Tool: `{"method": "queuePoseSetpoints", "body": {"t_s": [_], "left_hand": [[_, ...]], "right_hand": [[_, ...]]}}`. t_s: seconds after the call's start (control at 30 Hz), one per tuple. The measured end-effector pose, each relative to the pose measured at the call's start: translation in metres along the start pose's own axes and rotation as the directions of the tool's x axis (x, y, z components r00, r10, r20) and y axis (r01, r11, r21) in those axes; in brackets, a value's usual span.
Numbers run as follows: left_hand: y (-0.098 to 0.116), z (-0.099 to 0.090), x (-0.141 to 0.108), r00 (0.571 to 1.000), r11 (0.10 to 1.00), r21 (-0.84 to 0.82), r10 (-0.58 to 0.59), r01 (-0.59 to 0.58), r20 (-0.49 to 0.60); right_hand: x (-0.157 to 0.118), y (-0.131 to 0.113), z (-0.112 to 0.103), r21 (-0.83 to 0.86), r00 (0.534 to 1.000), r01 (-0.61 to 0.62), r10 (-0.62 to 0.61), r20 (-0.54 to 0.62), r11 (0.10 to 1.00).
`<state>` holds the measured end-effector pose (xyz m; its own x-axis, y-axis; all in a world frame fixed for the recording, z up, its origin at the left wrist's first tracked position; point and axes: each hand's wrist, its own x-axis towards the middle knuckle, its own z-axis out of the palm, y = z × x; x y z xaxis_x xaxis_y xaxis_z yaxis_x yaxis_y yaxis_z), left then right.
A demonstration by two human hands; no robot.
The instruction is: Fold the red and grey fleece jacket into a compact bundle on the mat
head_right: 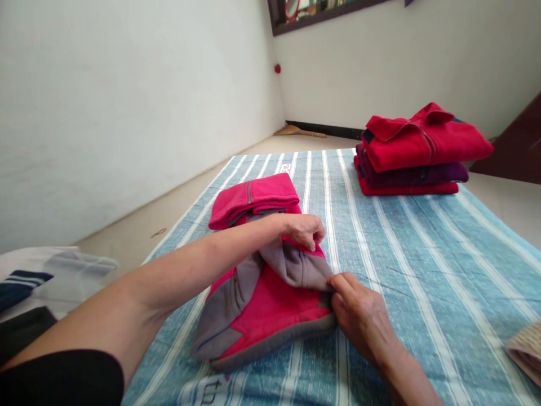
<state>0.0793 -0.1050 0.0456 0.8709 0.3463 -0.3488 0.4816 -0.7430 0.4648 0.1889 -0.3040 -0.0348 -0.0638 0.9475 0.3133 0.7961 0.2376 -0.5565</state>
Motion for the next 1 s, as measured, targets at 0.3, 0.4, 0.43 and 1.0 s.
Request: {"method": "queuePoseSetpoints", "body": {"t_s": [0.3,0.4,0.43,1.0], "left_hand": [[-0.013,0.034,-0.021,0.982,0.93,0.356,0.14,-0.087,-0.126],[-0.014,0.044,-0.026,0.966,0.904,0.42,0.177,-0.084,-0.186],[-0.014,0.046,-0.028,0.955,0.889,0.451,0.196,-0.078,-0.221],[-0.007,0.073,-0.106,0.783,0.957,0.286,0.22,-0.056,-0.582]], "right_hand": [[0.0,0.002,-0.004,0.038,1.0,0.01,-0.011,0.028,0.999],[-0.001,0.001,-0.004,0.053,1.0,0.022,-0.023,0.013,0.998],[-0.001,0.001,-0.004,0.057,1.0,0.028,-0.029,0.01,0.998],[0.003,-0.001,-0.004,0.089,0.999,0.022,-0.026,0.04,0.996]]}}
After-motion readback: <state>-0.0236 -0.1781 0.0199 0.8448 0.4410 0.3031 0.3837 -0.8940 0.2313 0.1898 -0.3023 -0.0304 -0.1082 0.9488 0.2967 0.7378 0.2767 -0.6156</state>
